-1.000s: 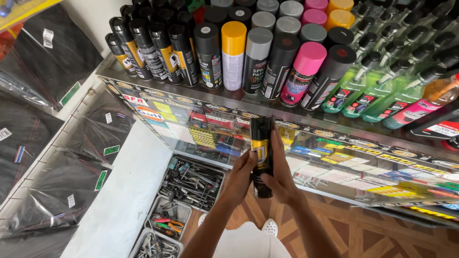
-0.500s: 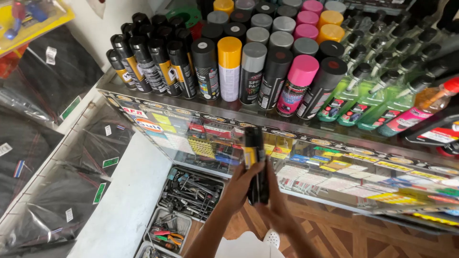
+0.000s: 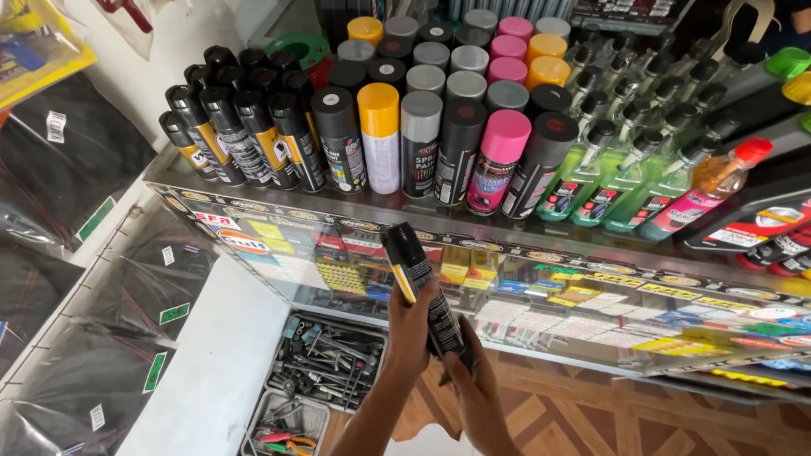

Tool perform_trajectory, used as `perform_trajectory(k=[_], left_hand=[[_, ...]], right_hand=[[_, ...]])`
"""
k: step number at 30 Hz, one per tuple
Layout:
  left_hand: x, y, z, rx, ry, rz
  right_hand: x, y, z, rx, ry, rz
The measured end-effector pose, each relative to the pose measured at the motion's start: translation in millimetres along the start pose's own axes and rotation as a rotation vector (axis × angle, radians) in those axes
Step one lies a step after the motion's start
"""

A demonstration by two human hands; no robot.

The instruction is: Cleaning and organizing various spray paint cans on a retail shelf in a parts shop.

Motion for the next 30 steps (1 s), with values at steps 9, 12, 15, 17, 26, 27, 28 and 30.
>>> perform_trajectory(k=[9, 12, 15, 17, 26, 27, 28, 30], left_hand=[[-11, 3, -30, -0.315, 0.395, -0.013], [-10, 9, -22, -0.316, 0.282, 0.022], [-11, 8, -22, -0.323, 0.222, 0.108], [-12, 5, -28, -0.339, 0.26, 0.114], [-14, -3, -45, -0.337, 0.533, 0.145], [-17, -9, -42, -0.322, 0.616, 0.194], [-17, -12, -38, -0.316, 0.617, 0.189], [-28, -17, -22, -0.222, 0.661, 0.327]], right_hand=[[8, 0, 9, -0.292, 0.61, -0.263], [-4, -10, 9, -0.304, 0.537, -0.205], [-37, -1, 45, -0.307, 0.692, -0.374], [-31, -4, 38, -0.328, 0.708, -0.414], [-1, 13, 80, -0.075, 0.418, -0.368], [1, 15, 93, 0.025, 0.355, -0.34], [9, 19, 86, 0.017, 0.353, -0.341], [10, 30, 94, 0.322, 0.059, -0.019]])
Point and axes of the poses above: each hand's wrist, its own y-axis towards the middle knuckle, its own x-axis out of the back of the hand, z = x × y, the point moved 6 cm from there along y, towards the middle knuckle, and after that the axes turned 7 degrees about y, right-handed, at the moved point
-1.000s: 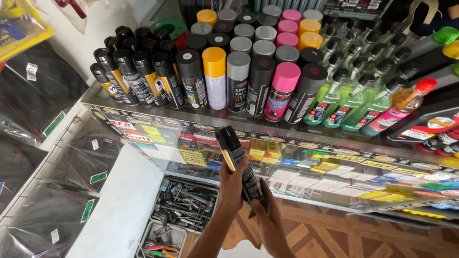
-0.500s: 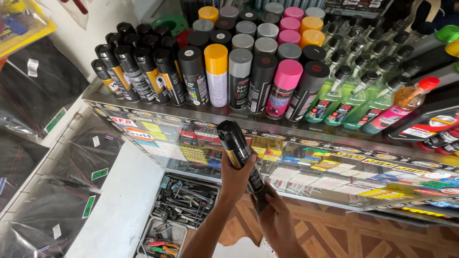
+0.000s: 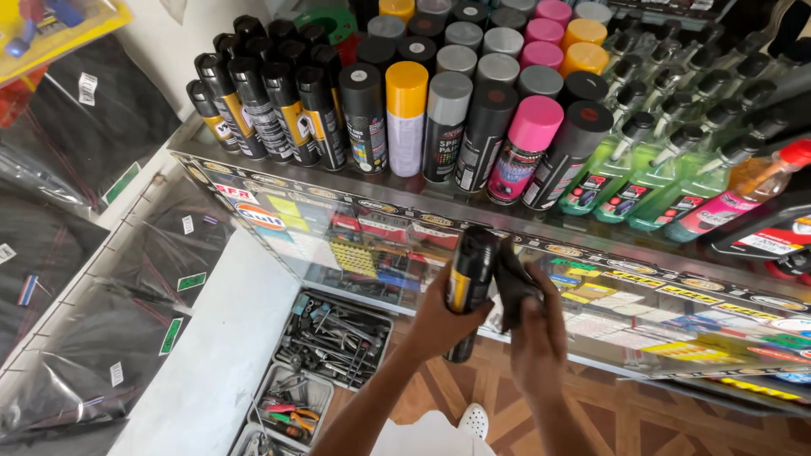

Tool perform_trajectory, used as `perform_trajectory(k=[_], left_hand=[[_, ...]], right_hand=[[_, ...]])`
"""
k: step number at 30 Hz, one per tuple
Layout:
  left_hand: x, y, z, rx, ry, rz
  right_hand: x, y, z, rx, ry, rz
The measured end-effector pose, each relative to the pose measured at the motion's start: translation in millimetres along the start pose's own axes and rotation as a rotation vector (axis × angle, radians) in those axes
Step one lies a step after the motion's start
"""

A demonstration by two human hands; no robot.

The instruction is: Cleaning and organizing various spray paint cans on a retail shelf in a parts shop.

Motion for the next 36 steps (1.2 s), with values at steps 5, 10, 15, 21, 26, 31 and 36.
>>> perform_trajectory(k=[5, 10, 15, 21, 26, 31, 36], left_hand=[[-21, -12, 25, 0.036, -0.103, 0.138], [-20, -28, 44, 0.275, -0.203, 0.199], [-1, -17, 5, -0.022, -0.09, 0.121], [11, -27, 7, -0.316, 0.149, -0.007], [5, -29, -11, -0.078, 0.284, 0.037], [11, -29, 0, 0.096, 0.207, 0.092], [22, -24, 7, 0.083, 0.08, 0.138]], right_hand=[[-30, 40, 5, 0.066, -0.119, 0.351], [-40, 43, -8, -0.139, 0.169, 0.334], [-66, 12, -3, 0.01, -0.447, 0.359], [-65, -12, -14, 0.639, -1.178, 0.554], [-94, 14, 51, 0.73, -1.186, 0.473], [-84, 36, 50, 0.433, -0.887, 0.509], [-83, 23, 19, 0.379, -0.703, 0.366]])
Point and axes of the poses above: each hand's wrist, its own y-axis towards the middle knuckle, its own x-axis out of the back of the hand, z = x × y, the point moved 6 cm from there along y, towards the middle knuckle, and after that the axes turned 7 degrees about y, right-handed, at the moved point
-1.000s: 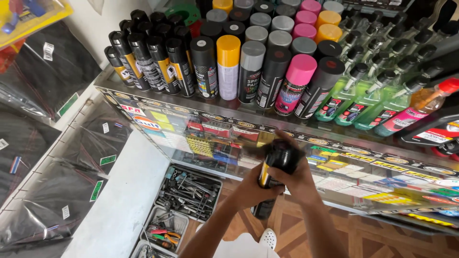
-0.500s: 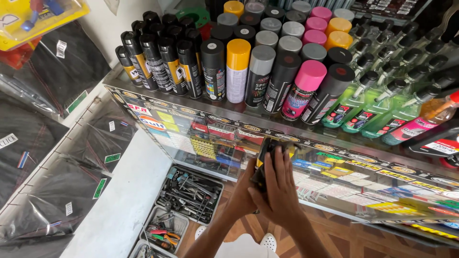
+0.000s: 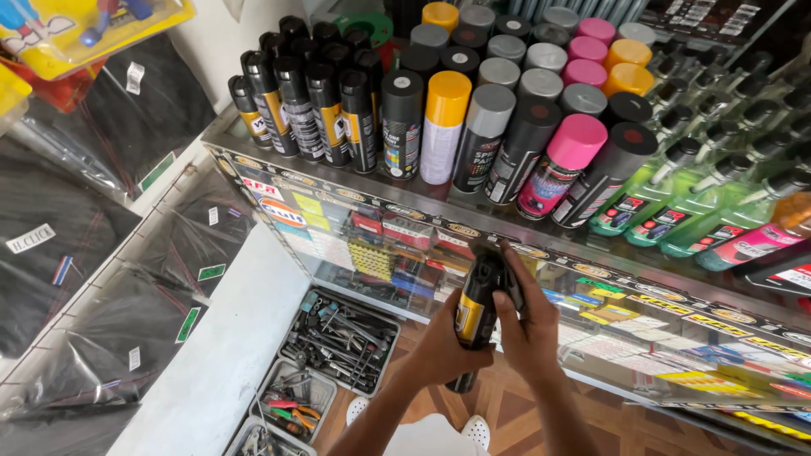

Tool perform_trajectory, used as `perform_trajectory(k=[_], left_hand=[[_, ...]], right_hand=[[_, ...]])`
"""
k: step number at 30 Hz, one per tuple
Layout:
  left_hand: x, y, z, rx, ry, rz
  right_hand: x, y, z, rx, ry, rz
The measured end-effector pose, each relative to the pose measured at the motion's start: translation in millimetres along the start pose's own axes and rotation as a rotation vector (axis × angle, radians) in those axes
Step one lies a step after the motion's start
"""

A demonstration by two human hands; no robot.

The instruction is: Cleaning and organizing various spray paint cans on a retail shelf in a parts shop.

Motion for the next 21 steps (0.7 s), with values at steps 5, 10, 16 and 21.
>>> perform_trajectory(k=[5, 10, 16, 21], left_hand=[[27, -2, -3, -0.042, 0.044, -0.126], [68, -9, -10, 0.036, -0.095, -0.148], [105, -6, 15, -0.049, 0.073, -0.139], [129, -15, 5, 0.052, 0.055, -0.084]], right_hand=[[-29, -23, -16, -0.076, -0.147, -0.061], [-52, -29, -9, 0.041, -0.013, 0.011], [-42, 2, -32, -0.335, 0.373, -0.23], [-62, 42, 7, 0.122, 0.122, -0.297]])
Point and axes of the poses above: each hand's wrist, its own y-axis towards the middle knuckle, its own x-axis out of the back of the hand, z = x × y, the point moved 6 cm from there along y, towards the middle knuckle, and after that the axes turned 7 degrees about y, right-handed, at the moved point
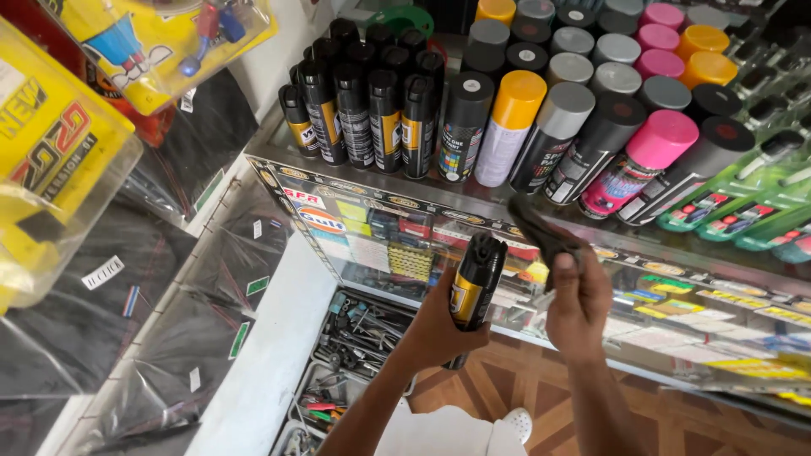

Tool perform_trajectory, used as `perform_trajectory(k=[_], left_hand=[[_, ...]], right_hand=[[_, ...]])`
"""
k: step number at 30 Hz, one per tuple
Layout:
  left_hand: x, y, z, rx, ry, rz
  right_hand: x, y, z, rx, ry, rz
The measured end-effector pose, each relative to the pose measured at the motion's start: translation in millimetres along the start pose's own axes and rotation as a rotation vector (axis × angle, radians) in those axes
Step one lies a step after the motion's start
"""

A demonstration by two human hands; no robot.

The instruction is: Cleaning and organizing various spray paint cans on a retail shelf in a parts shop.

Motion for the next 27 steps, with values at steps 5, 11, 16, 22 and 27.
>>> perform_trajectory(k=[5, 11, 16, 22, 27], left_hand=[[23, -5, 11, 0.032, 0.057, 0.029], [49, -7, 23, 0.012, -0.022, 0.032], [64, -2, 26, -0.089, -0.05, 0.033], [34, 34, 62, -0.335, -0.719, 0.522], [6, 46, -2, -0.256, -1.168, 1.341]], right_hand=[[-57, 16, 29, 0.195, -0.03, 0.308], [-66, 18, 14, 0.097, -0.098, 0.28], [-55, 2, -25, -0.154, -0.089, 0.019], [-43, 51, -28, -0.449, 0.357, 0.14], [-81, 109, 30, -0.202, 0.237, 1.137]])
Point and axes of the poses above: each hand's wrist, its own y-axis towards the middle knuckle, its own x-axis out of the back of the hand, z = x × y, the point moved 6 cm from there along y, towards the middle knuckle, and after that the axes turned 7 degrees about y, right-handed, at the moved point
